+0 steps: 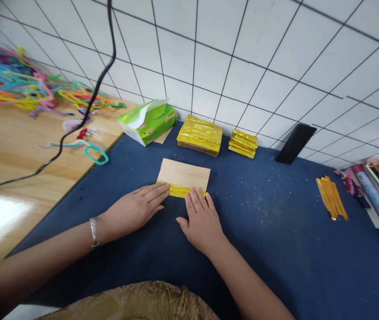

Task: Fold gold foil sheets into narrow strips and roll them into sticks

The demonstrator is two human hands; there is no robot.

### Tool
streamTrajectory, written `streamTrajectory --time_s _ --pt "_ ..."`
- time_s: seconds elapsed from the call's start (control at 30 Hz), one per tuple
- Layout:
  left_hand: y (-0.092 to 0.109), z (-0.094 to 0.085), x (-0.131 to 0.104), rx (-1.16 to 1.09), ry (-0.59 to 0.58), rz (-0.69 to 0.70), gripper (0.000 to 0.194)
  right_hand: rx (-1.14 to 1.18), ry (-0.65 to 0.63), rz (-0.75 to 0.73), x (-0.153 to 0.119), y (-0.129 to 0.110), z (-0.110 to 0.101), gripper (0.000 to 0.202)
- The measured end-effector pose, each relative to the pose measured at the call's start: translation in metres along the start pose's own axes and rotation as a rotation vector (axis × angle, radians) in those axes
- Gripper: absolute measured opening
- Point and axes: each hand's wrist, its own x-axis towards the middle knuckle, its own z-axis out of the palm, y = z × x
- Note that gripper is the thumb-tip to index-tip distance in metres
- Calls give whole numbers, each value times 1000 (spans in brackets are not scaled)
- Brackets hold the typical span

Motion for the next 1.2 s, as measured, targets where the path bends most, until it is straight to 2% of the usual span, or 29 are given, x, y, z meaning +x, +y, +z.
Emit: streamTrajectory --time_s 0.23,0.6,0.93,1.2 --pt "-1 -2 0 -72 26 9 41 1 -17 5 0 -1 -3 61" --pt "0 -4 1 -42 -3 17 38 -3 -30 16 0 -1 -2 61" --pt "6 -2 -4 -17 4 0 50 -16 -24 23 0 -1 0 62" --pt "8 -1 -3 -27 24 -7 50 -16 -32 25 -1 -1 0 62"
